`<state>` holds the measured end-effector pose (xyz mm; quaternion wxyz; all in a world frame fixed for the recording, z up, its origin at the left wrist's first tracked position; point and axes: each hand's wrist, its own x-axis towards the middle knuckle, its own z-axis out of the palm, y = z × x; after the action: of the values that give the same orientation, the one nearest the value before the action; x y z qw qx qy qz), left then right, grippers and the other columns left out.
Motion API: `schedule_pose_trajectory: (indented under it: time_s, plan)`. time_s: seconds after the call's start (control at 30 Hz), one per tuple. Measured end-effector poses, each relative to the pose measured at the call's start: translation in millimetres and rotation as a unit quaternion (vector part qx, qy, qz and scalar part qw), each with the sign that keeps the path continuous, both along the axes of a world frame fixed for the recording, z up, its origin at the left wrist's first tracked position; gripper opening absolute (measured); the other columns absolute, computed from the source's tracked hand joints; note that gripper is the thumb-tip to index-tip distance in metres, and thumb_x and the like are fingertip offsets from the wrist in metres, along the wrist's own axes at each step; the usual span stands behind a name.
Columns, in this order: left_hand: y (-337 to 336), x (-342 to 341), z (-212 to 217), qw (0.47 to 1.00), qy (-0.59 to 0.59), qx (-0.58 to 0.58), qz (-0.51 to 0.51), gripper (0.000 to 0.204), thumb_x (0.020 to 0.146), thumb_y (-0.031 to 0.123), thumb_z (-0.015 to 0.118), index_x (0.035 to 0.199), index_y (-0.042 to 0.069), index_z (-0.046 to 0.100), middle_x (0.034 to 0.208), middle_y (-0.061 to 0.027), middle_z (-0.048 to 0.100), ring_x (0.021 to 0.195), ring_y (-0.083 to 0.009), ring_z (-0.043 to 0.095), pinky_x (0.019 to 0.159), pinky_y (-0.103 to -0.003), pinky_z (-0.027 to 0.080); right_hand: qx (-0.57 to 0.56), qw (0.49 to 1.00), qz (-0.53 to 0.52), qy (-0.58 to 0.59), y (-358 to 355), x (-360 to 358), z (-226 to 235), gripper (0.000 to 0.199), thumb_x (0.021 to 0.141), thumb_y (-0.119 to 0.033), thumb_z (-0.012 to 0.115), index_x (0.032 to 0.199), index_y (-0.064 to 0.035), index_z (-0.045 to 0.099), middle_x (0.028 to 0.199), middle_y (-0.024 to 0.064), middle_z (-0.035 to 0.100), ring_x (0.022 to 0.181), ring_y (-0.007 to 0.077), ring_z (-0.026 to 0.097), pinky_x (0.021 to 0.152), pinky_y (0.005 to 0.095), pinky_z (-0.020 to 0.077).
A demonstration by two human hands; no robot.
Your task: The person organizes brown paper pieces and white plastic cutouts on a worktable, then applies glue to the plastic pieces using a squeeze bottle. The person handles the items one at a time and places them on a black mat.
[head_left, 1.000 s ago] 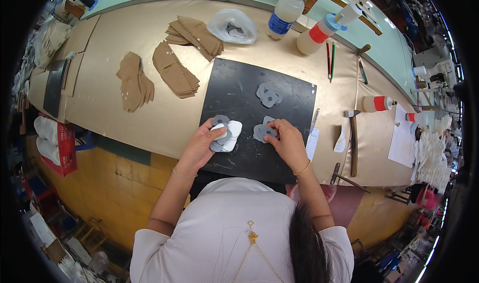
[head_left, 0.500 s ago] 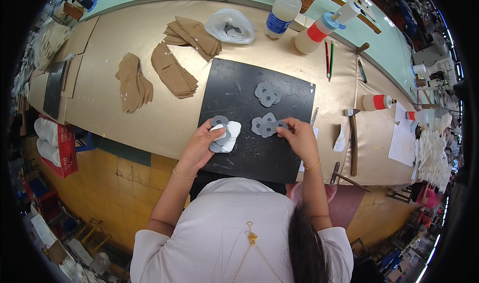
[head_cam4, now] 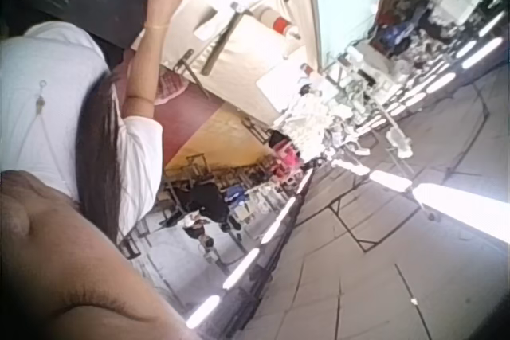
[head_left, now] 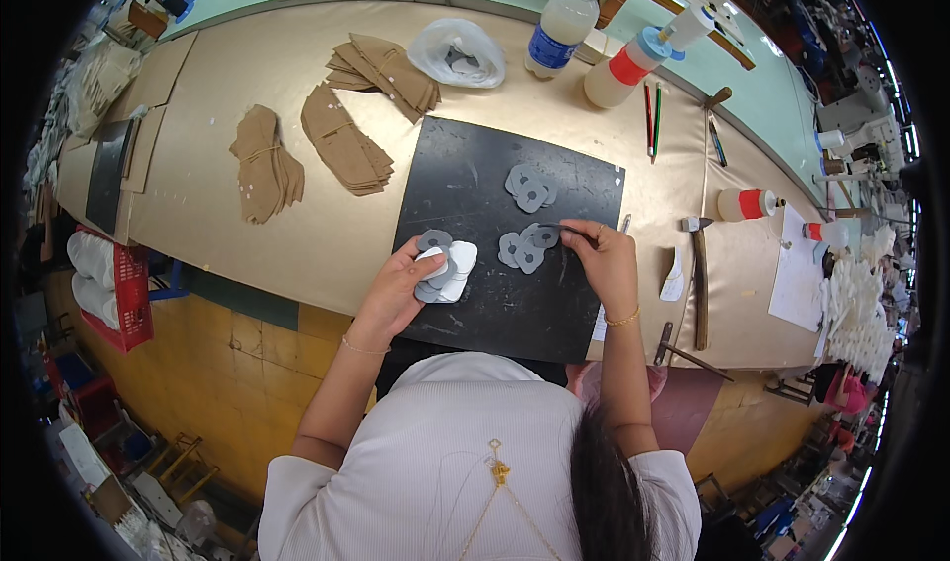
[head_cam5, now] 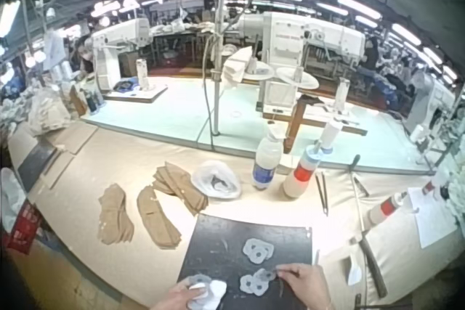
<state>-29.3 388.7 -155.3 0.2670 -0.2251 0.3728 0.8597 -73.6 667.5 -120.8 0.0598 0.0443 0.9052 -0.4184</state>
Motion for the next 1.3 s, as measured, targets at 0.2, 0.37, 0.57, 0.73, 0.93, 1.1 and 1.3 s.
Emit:
schedule_pose_trajectory:
  time_s: [0.2,0.37,0.57,0.73,0.93,1.1,1.3]
  plan:
    - [-0.5,1.9,-0.2,1.0,0.003,0.001,0.006,0.024,0.093,0.01,0.06,0.115,0.005,0.051,0.107,-0.0062,0.063,0.096,-0.0135,0.064,0.084,-0.03,0.054,-0.065,0.998,-0.002,0.009,-2.0,-3.2,-3.7,0.018,0.086,-0.009,0.067,0.101,0.0008,0.07,0.083,0.0068,0.072,0.073,0.0093,0.065,0.067,0.0229,0.0494]
    - [-0.4,1.5,1.9,1.0,0.004,0.002,0.004,0.024,0.093,0.01,0.06,0.115,0.005,0.051,0.106,-0.0062,0.063,0.095,-0.0136,0.064,0.083,-0.03,0.054,-0.105,0.994,0.017,-0.016,-7.6,-14.3,-4.2,0.021,0.086,-0.012,0.067,0.103,0.001,0.066,0.078,0.0104,0.071,0.069,0.0127,0.068,0.063,0.0256,0.0499]
    - [-0.3,1.5,3.8,1.0,0.004,-0.001,-0.003,0.024,0.093,0.01,0.06,0.115,0.006,0.052,0.107,-0.0056,0.063,0.096,-0.0138,0.064,0.083,-0.03,0.054,0.041,0.988,-0.004,0.148,-24.8,-45.6,0.6,0.034,0.076,-0.016,0.078,0.103,-0.0006,0.065,0.088,0.0105,0.064,0.076,0.018,0.065,0.067,0.0302,0.0507]
    - [-4.3,4.6,-3.5,1.0,0.001,-0.013,0.007,0.023,0.093,0.009,0.06,0.115,0.007,0.052,0.107,-0.0054,0.063,0.096,-0.0137,0.063,0.084,-0.031,0.053,0.1,0.991,0.088,0.004,-16.1,-19.0,-6.1,0.037,0.073,-0.015,0.08,0.1,0.0004,0.061,0.097,0.0083,0.059,0.069,0.0149,0.056,0.067,0.0281,0.0488]
    - [-0.9,-0.6,2.7,1.0,0.007,-0.005,-0.009,0.023,0.093,0.01,0.059,0.115,0.006,0.052,0.107,-0.0052,0.063,0.096,-0.0133,0.064,0.083,-0.03,0.054,0.0,0.999,0.022,-0.042,-11.5,-12.5,-16.1,0.028,0.073,-0.013,0.078,0.092,-0.0012,0.061,0.074,0.0093,0.064,0.065,0.0215,0.061,0.064,0.0314,0.0499]
    - [0.0,-0.5,4.6,1.0,0.001,-0.003,-0.005,0.023,0.094,0.01,0.059,0.115,0.005,0.053,0.106,-0.0048,0.063,0.094,-0.0126,0.064,0.081,-0.029,0.055,-0.049,0.992,0.056,-0.106,-10.0,-8.6,6.1,0.025,0.074,-0.01,0.077,0.091,-0.0004,0.062,0.072,0.01,0.063,0.063,0.0201,0.061,0.062,0.0301,0.0493]
    - [-0.1,0.0,2.1,1.0,0.001,0.005,-0.003,0.022,0.093,0.009,0.059,0.115,0.005,0.053,0.107,-0.0052,0.063,0.095,-0.013,0.064,0.083,-0.03,0.055,0.078,0.99,0.117,0.002,-22.0,8.1,-8.6,0.026,0.073,-0.011,0.079,0.087,0.0003,0.06,0.068,0.0099,0.062,0.06,0.0179,0.061,0.059,0.0281,0.0485]
